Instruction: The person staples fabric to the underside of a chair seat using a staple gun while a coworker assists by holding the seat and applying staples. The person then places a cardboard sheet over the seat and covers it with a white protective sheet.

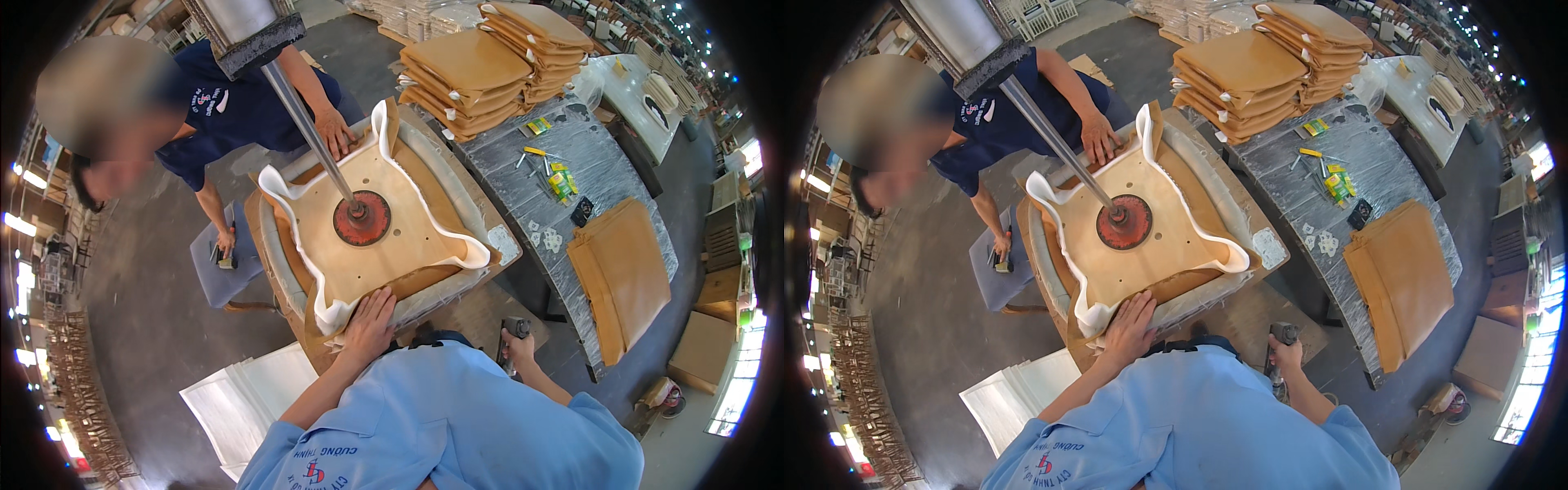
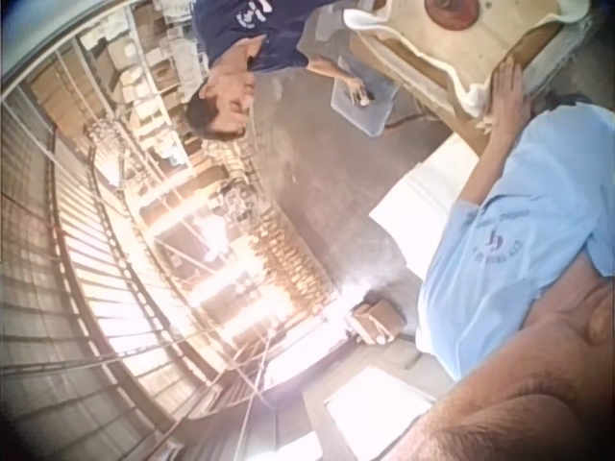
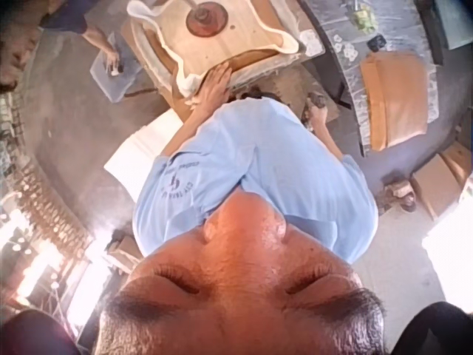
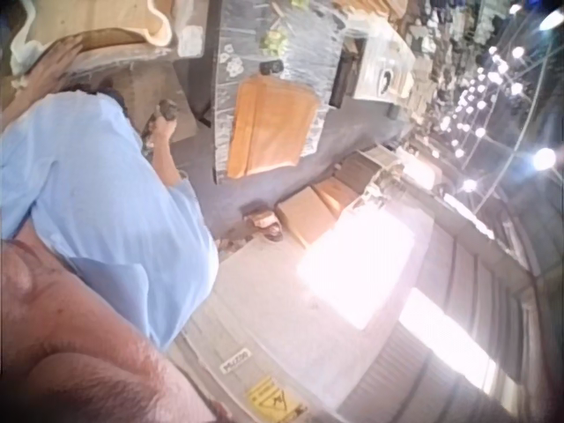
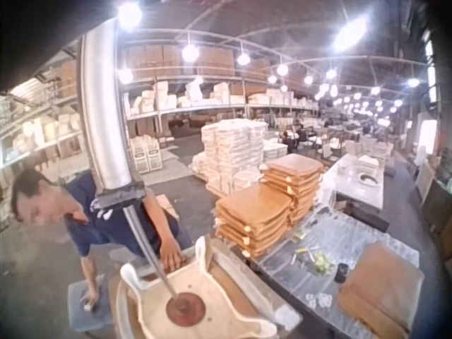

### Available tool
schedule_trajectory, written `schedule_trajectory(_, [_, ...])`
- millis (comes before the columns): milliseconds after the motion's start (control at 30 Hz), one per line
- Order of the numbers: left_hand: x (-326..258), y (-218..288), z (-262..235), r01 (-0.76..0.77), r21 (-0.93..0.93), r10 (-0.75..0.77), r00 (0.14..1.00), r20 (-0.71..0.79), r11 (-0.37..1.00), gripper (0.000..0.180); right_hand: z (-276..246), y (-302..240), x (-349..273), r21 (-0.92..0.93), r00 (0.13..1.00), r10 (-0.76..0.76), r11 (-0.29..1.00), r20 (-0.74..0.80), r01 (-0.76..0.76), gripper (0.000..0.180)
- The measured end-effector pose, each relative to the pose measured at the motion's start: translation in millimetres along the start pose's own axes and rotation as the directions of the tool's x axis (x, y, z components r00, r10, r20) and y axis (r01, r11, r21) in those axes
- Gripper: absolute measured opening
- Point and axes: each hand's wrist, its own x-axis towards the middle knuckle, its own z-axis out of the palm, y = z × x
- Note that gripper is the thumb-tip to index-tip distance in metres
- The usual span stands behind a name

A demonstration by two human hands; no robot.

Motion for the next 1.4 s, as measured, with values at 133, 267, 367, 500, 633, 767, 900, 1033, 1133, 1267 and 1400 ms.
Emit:
schedule_trajectory(133, [-6, 1, -4, 0.0, -0.046, -0.001, 1.0, -0.027, 0.999, 0.067, 13, 6, -6, -0.047, 0.995, -0.027, 0.998, 0.1, 0.032, 0.033])
schedule_trajectory(267, [-9, -3, -2, -0.1, -0.136, 0.08, 0.986, -0.148, 0.986, 0.052, 14, 12, -16, -0.063, 0.995, -0.078, 0.995, 0.055, 0.081, 0.035])
schedule_trajectory(367, [-14, -11, 1, -0.181, -0.175, 0.141, 0.966, -0.216, 0.968, 0.041, 13, 16, -28, -0.023, 0.998, -0.065, 0.998, 0.009, 0.065, 0.035])
schedule_trajectory(500, [-14, -12, -3, -0.249, -0.266, 0.182, 0.95, -0.254, 0.931, 0.039, 8, 40, -45, 0.095, 0.99, -0.03, 0.995, -0.138, 0.044, 0.032])
schedule_trajectory(633, [-13, -6, -2, -0.228, -0.297, 0.167, 0.962, -0.215, 0.927, 0.038, -10, 55, -44, 0.151, 0.981, 0.031, 0.989, -0.191, -0.002, 0.023])
schedule_trajectory(767, [9, 10, 0, -0.228, -0.27, 0.191, 0.969, -0.156, 0.935, 0.035, -28, 42, -17, 0.121, 0.968, 0.085, 0.991, -0.236, -0.058, 0.019])
schedule_trajectory(900, [63, 47, 4, -0.182, -0.298, 0.162, 0.983, -0.092, 0.937, 0.033, -68, 16, 66, 0.106, 0.964, 0.116, 0.99, -0.237, -0.093, 0.023])
schedule_trajectory(1033, [107, 97, 16, 0.036, -0.25, -0.022, 0.998, 0.056, 0.968, 0.042, -94, -44, 176, 0.123, 0.975, 0.032, 0.992, -0.221, -0.005, 0.017])
schedule_trajectory(1133, [121, 129, 29, 0.27, -0.1, -0.249, 0.951, 0.183, 0.958, 0.059, -118, -92, 272, 0.058, 0.986, 0.055, 0.997, -0.155, -0.046, 0.027])
schedule_trajectory(1267, [132, 171, 40, 0.5, 0.118, -0.509, 0.795, 0.332, 0.858, 0.084, -112, -146, 378, -0.011, 0.999, 0.002, 1.0, -0.039, -0.003, 0.02])
schedule_trajectory(1400, [157, 204, 37, 0.623, 0.169, -0.639, 0.692, 0.336, 0.763, 0.096, -106, -182, 471, 0.305, 0.971, 0.143, 0.932, 0.191, -0.197, 0.026])
